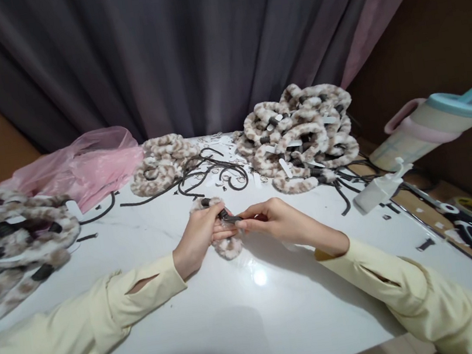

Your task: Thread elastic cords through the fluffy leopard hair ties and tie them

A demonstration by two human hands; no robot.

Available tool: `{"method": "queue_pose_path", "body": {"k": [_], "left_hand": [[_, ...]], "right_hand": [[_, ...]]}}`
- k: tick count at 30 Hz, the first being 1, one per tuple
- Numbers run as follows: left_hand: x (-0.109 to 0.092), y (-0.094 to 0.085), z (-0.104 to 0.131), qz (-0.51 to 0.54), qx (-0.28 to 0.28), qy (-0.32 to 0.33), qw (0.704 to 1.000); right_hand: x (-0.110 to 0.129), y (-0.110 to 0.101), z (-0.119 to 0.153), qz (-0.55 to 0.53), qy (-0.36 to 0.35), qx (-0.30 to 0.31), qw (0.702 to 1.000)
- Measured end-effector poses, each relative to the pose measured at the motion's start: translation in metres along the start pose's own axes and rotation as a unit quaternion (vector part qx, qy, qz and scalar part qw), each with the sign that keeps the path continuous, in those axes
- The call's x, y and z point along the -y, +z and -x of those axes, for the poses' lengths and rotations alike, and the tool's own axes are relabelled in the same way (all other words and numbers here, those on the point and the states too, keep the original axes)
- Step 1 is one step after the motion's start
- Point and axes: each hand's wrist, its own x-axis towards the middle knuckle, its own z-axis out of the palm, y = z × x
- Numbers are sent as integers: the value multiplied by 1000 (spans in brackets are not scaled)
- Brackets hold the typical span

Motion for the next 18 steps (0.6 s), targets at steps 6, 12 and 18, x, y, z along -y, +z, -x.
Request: {"method": "queue_pose_path", "body": {"k": [6,12,18], "left_hand": [[0,-1,0,1,3,8,1000],[-3,2,1,1,-15,-2,1000],[-5,10,6,23,-69,-10,997]], "right_hand": [[-2,-3,0,-14,-4,13,1000],[-4,-3,-1,29,-39,5,999],[-4,17,5,267,-115,-46,956]]}}
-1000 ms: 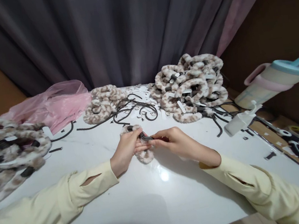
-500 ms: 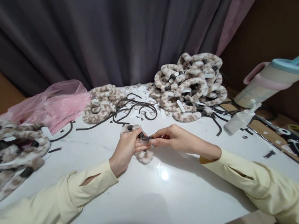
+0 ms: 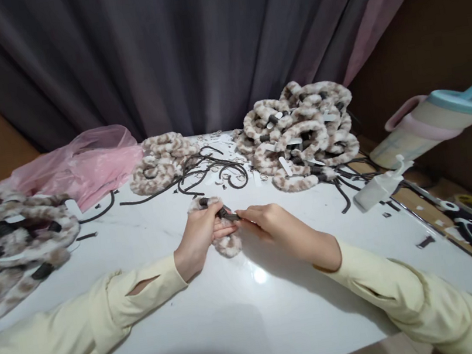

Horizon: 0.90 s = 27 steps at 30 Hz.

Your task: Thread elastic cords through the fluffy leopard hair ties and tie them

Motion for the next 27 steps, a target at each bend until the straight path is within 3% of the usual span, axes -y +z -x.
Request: {"method": "queue_pose_path", "body": {"k": [3,5,9,13,20,27], "left_hand": [[2,2,1,25,-35,9,999],[4,2,0,35,-49,18,998],[9,2,-3,53,-60,42,996],[11,1,-6,62,-55,60,995],[9,-2,-6,62,-7,59,996],[5,-7,-5,22,45,60,997]], "right_hand": [[10,11,4,145,-11,6,989],[16,16,4,168,-2,8,986],[19,21,-4,-27,74,-61,995],[17,26,-11,-177,126,-131,967],[17,28,-11,-135,88,-136,978],[11,16,-9,-135,107,-119,978]]}}
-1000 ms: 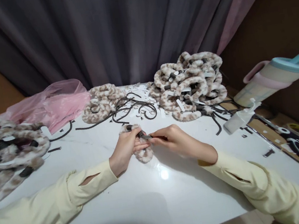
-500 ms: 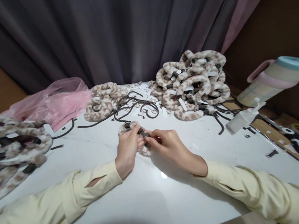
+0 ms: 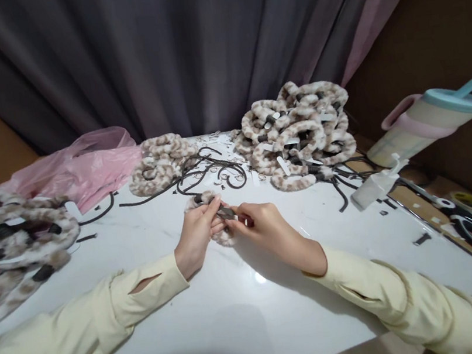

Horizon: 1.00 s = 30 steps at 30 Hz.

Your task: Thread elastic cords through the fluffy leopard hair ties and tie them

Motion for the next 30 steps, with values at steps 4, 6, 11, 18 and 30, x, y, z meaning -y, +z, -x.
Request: {"method": "queue_pose_path", "body": {"k": [4,6,11,18,30], "left_hand": [[-1,-1,-1,-12,-2,-11,1000],[-1,-1,-1,-10,-2,-14,1000],[-3,-1,0,12,-4,-19,1000],[-5,1,0,7,-5,-30,1000],[-6,3,0,27,-27,-35,999]], "right_hand": [[2,-11,0,7,11,17,1000],[3,-17,0,8,4,22,1000],[1,-25,1,34,-50,27,998],[-3,-17,4,92,-110,43,989],[-8,-9,5,213,-132,64,966]]}}
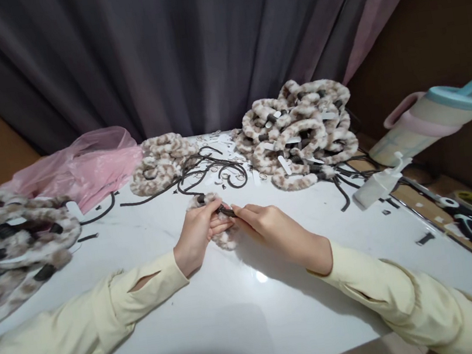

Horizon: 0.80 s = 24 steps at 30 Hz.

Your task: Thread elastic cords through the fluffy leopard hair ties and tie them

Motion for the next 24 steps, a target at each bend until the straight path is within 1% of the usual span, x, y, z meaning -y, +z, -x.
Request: {"method": "queue_pose_path", "body": {"k": [2,5,7,9,11,13,16,18,21,24], "left_hand": [[0,0,-1,0,-7,1,1000],[0,1,-2,-9,-17,-10,1000],[1,1,-2,-8,-26,-14,1000],[2,2,-2,-1,-34,-7,999],[4,3,-1,6,-39,9,999],[5,3,-1,8,-42,23,999],[6,3,-1,-1,-35,27,999],[5,2,-2,-7,-14,28,999],[5,-1,-2,-16,19,34,999],[5,-3,-2,-25,30,25,999]], "right_hand": [[3,-1,0,54,-21,24,998],[11,-6,-1,155,-56,70,984],[18,-8,-1,202,-78,80,973],[22,-8,-2,214,-82,77,970],[24,-5,-4,182,-52,79,979],[22,-1,-6,113,5,76,991],[15,5,-9,2,65,41,997],[11,8,-11,-52,76,9,996],[6,9,-12,-118,71,-25,990],[2,4,-11,-161,64,-56,983]]}}
